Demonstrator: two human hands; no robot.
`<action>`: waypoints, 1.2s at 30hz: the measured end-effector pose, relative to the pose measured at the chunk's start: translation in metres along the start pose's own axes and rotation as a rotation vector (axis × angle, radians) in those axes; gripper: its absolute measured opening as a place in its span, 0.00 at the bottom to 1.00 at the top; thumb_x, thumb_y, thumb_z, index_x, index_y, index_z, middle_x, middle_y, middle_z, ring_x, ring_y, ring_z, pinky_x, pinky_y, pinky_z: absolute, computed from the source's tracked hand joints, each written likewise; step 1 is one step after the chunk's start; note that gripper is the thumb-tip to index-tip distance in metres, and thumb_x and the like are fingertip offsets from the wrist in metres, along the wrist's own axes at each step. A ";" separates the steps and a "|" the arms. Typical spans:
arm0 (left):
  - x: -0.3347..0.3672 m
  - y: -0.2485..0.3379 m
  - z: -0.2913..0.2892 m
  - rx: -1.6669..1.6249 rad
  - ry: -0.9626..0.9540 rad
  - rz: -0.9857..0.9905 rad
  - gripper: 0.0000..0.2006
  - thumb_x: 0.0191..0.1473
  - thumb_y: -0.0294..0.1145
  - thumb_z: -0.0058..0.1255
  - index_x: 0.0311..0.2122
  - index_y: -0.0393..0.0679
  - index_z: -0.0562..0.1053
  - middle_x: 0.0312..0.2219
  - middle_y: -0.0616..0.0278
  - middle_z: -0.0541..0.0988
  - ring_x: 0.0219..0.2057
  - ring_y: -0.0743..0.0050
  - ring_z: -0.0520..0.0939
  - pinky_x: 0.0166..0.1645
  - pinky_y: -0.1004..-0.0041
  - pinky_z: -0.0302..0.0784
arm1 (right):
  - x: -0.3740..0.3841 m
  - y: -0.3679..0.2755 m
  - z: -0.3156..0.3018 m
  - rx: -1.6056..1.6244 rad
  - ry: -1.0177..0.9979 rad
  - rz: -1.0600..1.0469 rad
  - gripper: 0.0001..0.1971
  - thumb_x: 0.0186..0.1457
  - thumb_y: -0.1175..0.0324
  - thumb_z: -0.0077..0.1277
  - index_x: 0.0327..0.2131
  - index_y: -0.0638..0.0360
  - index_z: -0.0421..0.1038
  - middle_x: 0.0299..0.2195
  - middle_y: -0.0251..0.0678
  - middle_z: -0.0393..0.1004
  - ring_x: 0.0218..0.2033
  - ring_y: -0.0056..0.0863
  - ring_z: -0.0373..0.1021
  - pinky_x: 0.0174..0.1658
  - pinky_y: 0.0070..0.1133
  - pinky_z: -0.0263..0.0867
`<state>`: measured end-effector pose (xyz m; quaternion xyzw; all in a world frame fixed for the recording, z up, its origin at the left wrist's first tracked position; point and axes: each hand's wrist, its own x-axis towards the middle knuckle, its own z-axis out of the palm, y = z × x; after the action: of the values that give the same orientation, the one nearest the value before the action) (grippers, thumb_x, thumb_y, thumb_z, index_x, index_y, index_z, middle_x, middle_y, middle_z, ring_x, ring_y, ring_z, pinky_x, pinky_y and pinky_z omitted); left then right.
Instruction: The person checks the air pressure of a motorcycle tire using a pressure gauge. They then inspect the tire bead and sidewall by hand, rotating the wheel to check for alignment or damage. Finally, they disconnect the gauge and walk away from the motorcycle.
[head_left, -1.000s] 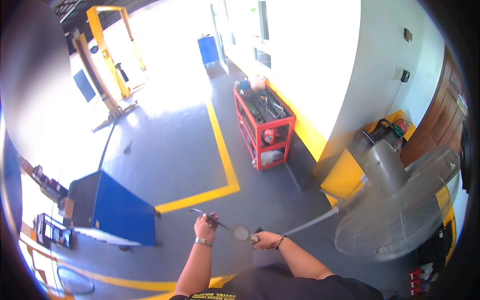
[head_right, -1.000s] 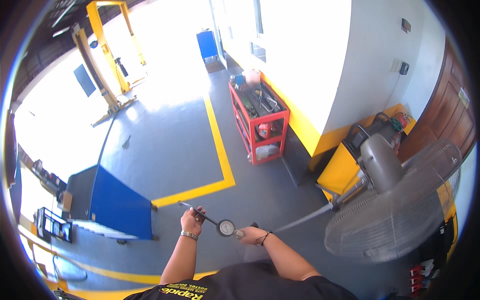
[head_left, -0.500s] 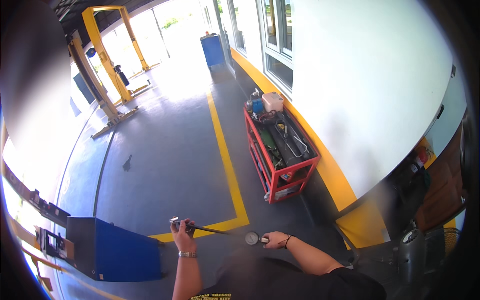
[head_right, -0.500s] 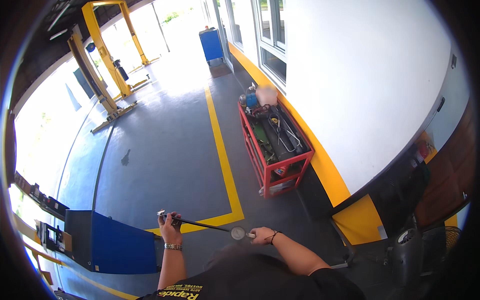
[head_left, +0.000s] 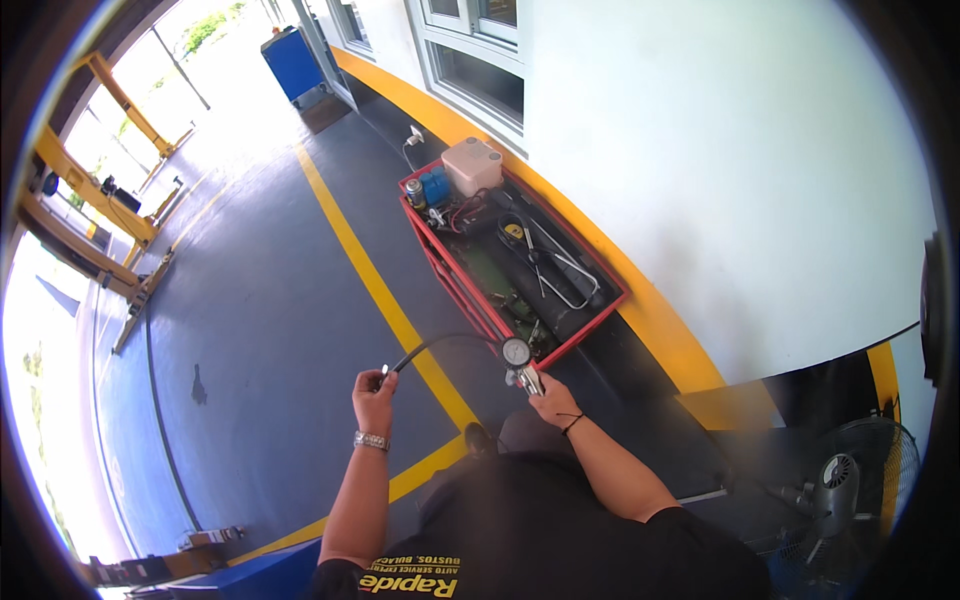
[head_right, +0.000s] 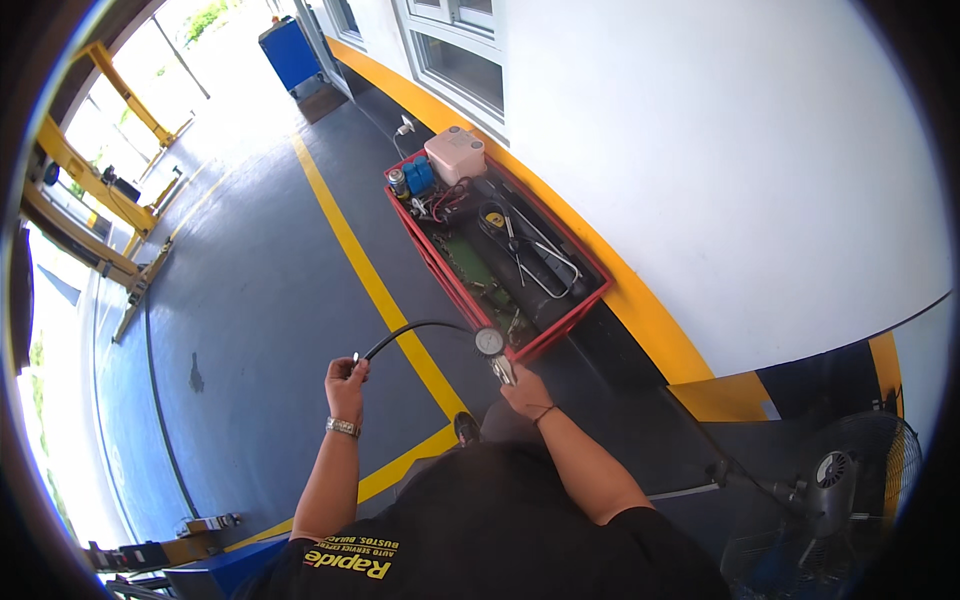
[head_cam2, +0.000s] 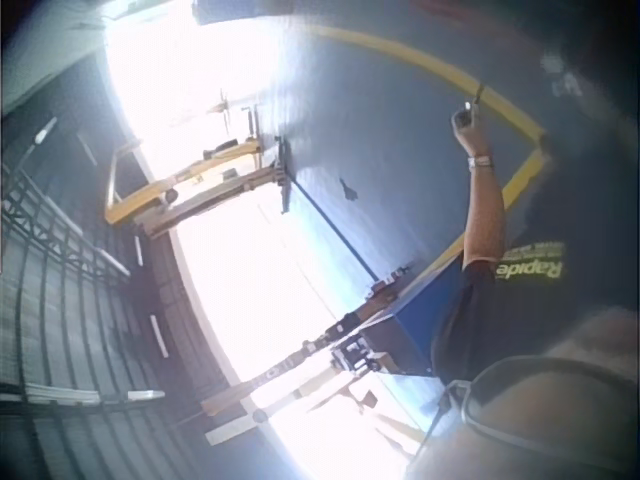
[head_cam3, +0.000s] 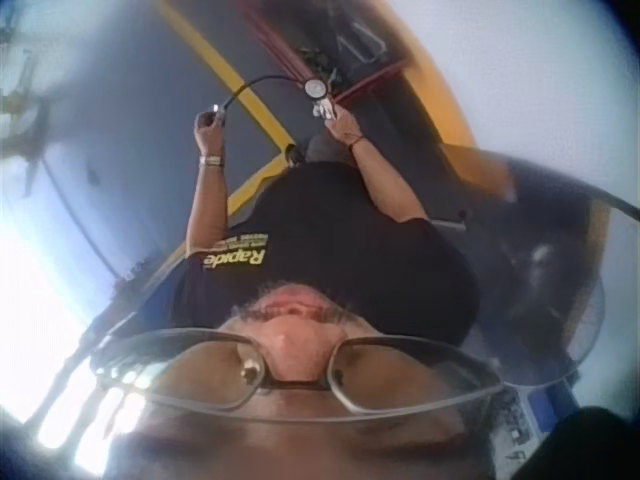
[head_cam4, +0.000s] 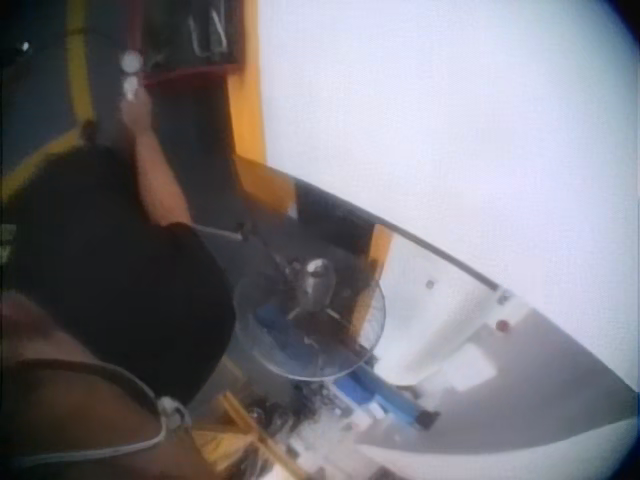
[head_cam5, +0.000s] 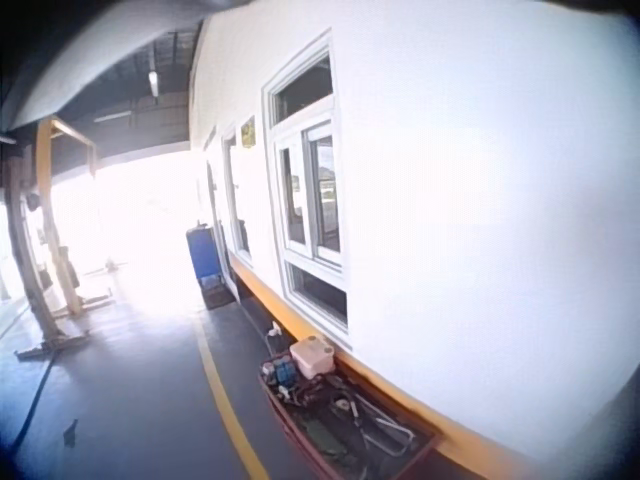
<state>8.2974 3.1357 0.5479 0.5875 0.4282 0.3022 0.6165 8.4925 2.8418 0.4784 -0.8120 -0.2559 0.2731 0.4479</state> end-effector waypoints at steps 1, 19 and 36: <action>0.032 -0.009 0.013 0.093 -0.051 0.034 0.07 0.55 0.25 0.57 0.39 0.38 0.73 0.28 0.64 0.78 0.29 0.79 0.79 0.35 0.77 0.75 | 0.020 -0.005 0.000 -0.017 0.076 -0.025 0.26 0.49 0.67 0.52 0.54 0.60 0.66 0.43 0.53 0.76 0.46 0.49 0.72 0.49 0.34 0.68; 0.366 -0.019 0.255 -0.055 -0.396 -0.296 0.15 0.59 0.30 0.53 0.50 0.42 0.68 0.36 0.63 0.77 0.31 0.74 0.81 0.32 0.75 0.75 | 0.148 0.030 0.013 -0.491 0.318 0.316 0.17 0.52 0.63 0.54 0.45 0.58 0.73 0.44 0.46 0.71 0.45 0.48 0.71 0.48 0.38 0.69; 0.292 -0.072 0.222 0.891 -0.979 0.433 0.20 0.58 0.43 0.53 0.26 0.33 0.72 0.21 0.42 0.77 0.24 0.46 0.76 0.32 0.56 0.70 | -0.149 0.032 0.259 0.189 0.623 1.396 0.19 0.53 0.55 0.54 0.43 0.56 0.77 0.40 0.44 0.79 0.44 0.43 0.74 0.50 0.33 0.69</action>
<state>8.6157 3.2790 0.4142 0.9254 0.0573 -0.0859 0.3647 8.2162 2.8804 0.3664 -0.7830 0.4781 0.2720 0.2904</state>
